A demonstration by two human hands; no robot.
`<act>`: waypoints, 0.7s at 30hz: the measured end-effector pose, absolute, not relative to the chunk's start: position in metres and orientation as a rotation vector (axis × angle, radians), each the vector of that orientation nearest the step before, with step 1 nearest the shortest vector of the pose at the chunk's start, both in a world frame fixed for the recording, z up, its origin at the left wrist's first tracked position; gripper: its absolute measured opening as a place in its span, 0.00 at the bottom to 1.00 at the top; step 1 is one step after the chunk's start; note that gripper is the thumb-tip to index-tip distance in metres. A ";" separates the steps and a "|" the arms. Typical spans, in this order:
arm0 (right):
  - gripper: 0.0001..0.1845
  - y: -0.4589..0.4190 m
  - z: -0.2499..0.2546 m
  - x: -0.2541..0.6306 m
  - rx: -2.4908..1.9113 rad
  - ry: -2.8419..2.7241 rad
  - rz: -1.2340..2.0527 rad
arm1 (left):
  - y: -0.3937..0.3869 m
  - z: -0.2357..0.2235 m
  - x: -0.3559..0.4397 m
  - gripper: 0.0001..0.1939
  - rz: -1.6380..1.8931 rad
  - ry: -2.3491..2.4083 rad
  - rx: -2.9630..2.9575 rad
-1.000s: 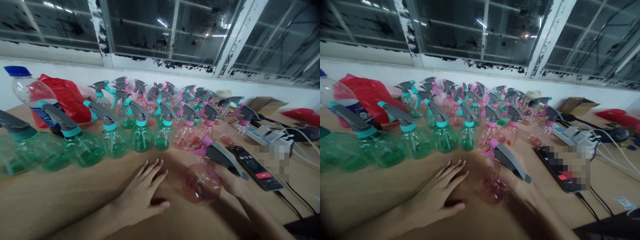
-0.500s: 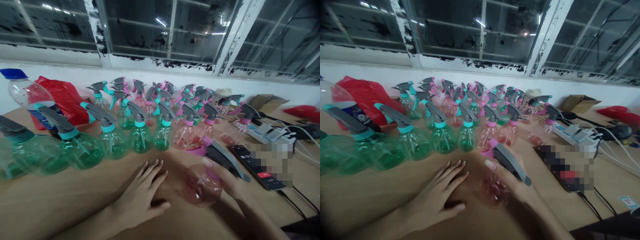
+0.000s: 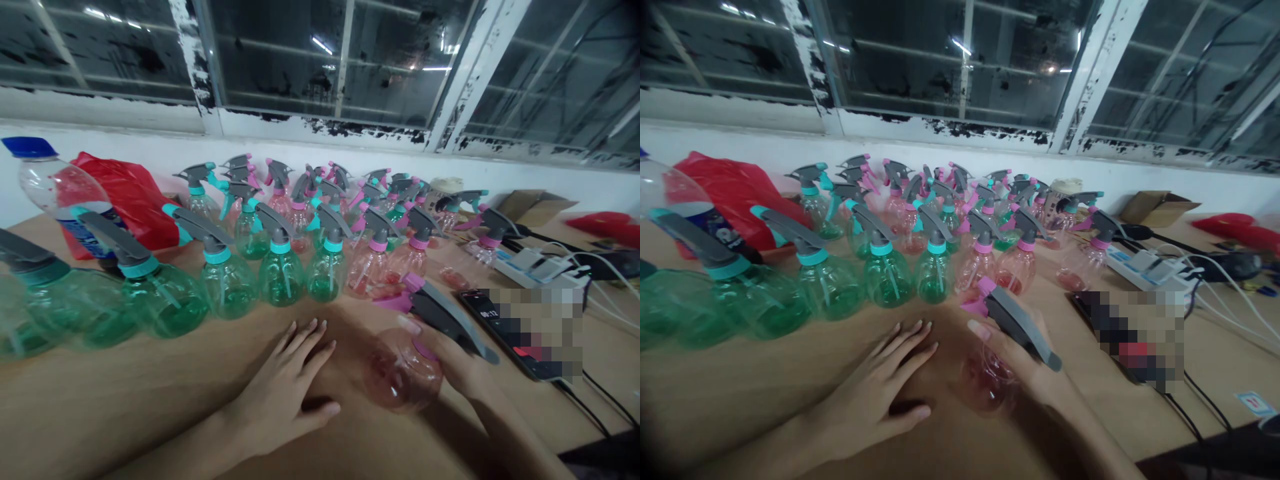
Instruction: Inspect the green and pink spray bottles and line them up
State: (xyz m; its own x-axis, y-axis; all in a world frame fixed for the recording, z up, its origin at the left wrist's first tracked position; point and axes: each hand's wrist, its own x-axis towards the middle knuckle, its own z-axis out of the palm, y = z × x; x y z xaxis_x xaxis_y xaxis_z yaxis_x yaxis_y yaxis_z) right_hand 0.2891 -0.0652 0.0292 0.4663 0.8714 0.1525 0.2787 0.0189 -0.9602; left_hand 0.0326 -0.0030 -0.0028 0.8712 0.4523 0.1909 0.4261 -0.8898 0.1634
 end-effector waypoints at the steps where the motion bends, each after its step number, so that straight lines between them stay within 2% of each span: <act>1: 0.21 -0.065 0.027 0.291 -1.532 -1.033 0.620 | -0.003 -0.002 0.033 0.33 0.339 0.687 2.924; 9: 0.16 -0.065 0.025 0.295 -1.509 -1.085 0.648 | -0.004 -0.002 0.033 0.33 0.318 0.702 2.925; 15: 0.17 -0.065 0.029 0.293 -1.471 -1.085 0.660 | -0.004 -0.002 0.033 0.33 0.303 0.704 2.924; 21: 0.15 -0.058 0.049 0.278 -1.392 -1.272 0.683 | -0.004 -0.003 0.032 0.33 0.349 0.685 2.910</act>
